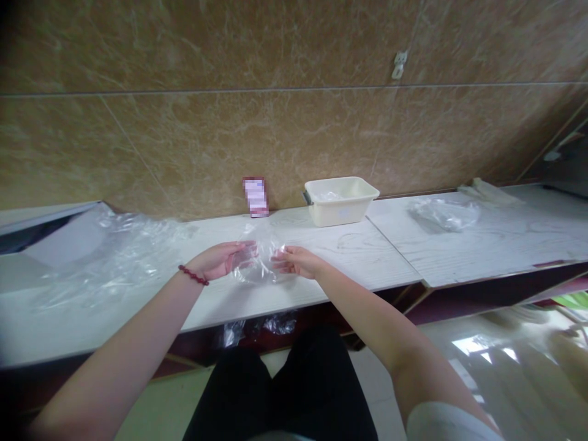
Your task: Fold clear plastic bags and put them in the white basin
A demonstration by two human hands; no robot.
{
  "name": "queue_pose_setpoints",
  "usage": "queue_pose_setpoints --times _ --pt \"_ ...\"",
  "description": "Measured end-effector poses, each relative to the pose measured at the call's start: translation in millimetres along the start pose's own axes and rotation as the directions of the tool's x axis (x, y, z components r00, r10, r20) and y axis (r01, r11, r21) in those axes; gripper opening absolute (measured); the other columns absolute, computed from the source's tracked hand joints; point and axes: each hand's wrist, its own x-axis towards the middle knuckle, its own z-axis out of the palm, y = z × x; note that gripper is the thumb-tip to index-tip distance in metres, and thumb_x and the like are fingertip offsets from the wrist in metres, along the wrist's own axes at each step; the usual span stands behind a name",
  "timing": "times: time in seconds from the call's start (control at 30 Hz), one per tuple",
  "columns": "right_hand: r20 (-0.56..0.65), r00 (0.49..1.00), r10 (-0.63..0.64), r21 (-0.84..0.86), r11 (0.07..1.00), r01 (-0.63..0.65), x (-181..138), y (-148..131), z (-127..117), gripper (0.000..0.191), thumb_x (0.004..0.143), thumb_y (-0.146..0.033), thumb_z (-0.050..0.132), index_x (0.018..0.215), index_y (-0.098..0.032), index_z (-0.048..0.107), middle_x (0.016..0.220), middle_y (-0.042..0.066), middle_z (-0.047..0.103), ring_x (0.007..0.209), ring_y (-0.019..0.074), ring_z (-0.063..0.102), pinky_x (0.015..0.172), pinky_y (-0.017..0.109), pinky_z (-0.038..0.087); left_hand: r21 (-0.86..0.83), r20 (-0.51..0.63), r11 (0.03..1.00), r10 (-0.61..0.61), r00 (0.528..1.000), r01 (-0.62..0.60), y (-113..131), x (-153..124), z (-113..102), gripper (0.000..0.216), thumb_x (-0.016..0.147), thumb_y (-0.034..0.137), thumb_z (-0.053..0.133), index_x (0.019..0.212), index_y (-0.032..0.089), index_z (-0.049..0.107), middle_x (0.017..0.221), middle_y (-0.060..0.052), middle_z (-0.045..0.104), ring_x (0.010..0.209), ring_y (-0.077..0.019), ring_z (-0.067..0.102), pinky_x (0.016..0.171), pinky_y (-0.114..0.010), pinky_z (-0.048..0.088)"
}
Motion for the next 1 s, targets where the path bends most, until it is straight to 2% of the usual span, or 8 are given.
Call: queue_pose_setpoints --times 0.1,0.23,0.43,0.6,0.77,0.87,1.0 --pt "-0.055 0.998 0.044 -0.076 0.996 -0.048 16.2 -0.8 -3.5 0.019 0.068 -0.026 0.062 0.084 -0.016 0.055 0.087 0.003 0.062 0.073 0.0112 0.061 0.055 0.017 0.047 -0.025 -0.009 1.000 -0.002 1.000 0.001 -4.8 12.7 -12.5 0.021 0.078 0.008 0.043 0.092 0.009 0.058 0.087 -0.010 0.062 0.078 -0.0152 0.059 0.071 -0.031 0.050" --pt "-0.130 0.991 0.014 -0.136 0.990 -0.032 42.0 -9.9 -4.9 0.015 0.072 -0.028 0.058 0.076 -0.015 0.054 0.078 0.003 0.062 0.063 0.0089 0.060 0.047 0.014 0.044 -0.082 -0.033 0.997 -0.004 0.999 0.002 -7.1 30.6 -29.9 0.021 0.079 0.010 0.041 0.093 0.009 0.057 0.086 -0.010 0.063 0.076 -0.0147 0.060 0.070 -0.029 0.050" --pt "-0.173 0.984 0.042 -0.184 0.980 -0.074 78.4 -27.9 -5.0 0.012 0.072 -0.025 0.058 0.074 -0.015 0.052 0.072 0.003 0.062 0.057 0.0078 0.059 0.044 0.014 0.041 -0.114 -0.008 0.993 0.028 1.000 -0.029 -8.8 60.0 -58.6 0.030 0.074 0.002 0.042 0.102 0.011 0.052 0.086 -0.009 0.064 0.078 -0.0139 0.061 0.071 -0.025 0.048" --pt "-0.188 0.981 0.039 -0.188 0.979 -0.075 105.3 -24.8 -13.9 0.009 0.073 -0.023 0.055 0.079 -0.016 0.051 0.065 0.001 0.061 0.055 0.0079 0.058 0.042 0.013 0.040 -0.093 0.003 0.993 0.075 0.997 -0.074 -11.9 80.8 -78.0 0.031 0.075 0.003 0.044 0.103 0.013 0.052 0.084 -0.007 0.064 0.076 -0.0126 0.061 0.071 -0.023 0.048" --pt "-0.225 0.973 -0.047 -0.137 0.990 0.016 121.1 -13.9 -22.9 0.014 0.073 -0.021 0.054 0.086 -0.019 0.052 0.057 -0.004 0.058 0.049 0.0059 0.054 0.039 0.013 0.039 -0.100 -0.049 0.988 0.114 0.992 -0.118 -20.5 93.6 -85.2 0.028 0.075 0.007 0.047 0.102 0.017 0.051 0.084 -0.005 0.064 0.074 -0.0123 0.061 0.066 -0.024 0.049" --pt "-0.187 0.975 -0.118 -0.133 0.987 0.094 122.9 -9.6 -27.1 0.014 0.072 -0.024 0.055 0.084 -0.018 0.054 0.058 -0.003 0.059 0.042 0.0041 0.047 0.035 0.013 0.035 -0.132 -0.089 0.983 0.117 0.989 -0.129 -24.9 97.9 -83.6 0.024 0.075 0.009 0.049 0.096 0.018 0.053 0.078 -0.002 0.064 0.069 -0.0107 0.061 0.062 -0.022 0.049" --pt "-0.220 0.970 -0.107 -0.106 0.991 0.085 122.1 -7.5 -30.9 0.012 0.068 -0.026 0.058 0.079 -0.020 0.056 0.063 -0.003 0.060 0.047 0.0057 0.050 0.036 0.015 0.035 -0.161 -0.130 0.975 0.135 0.982 -0.155 -26.8 100.3 -78.1 0.017 0.074 0.007 0.050 0.086 0.017 0.055 0.073 -0.001 0.064 0.065 -0.0100 0.060 0.059 -0.022 0.048"
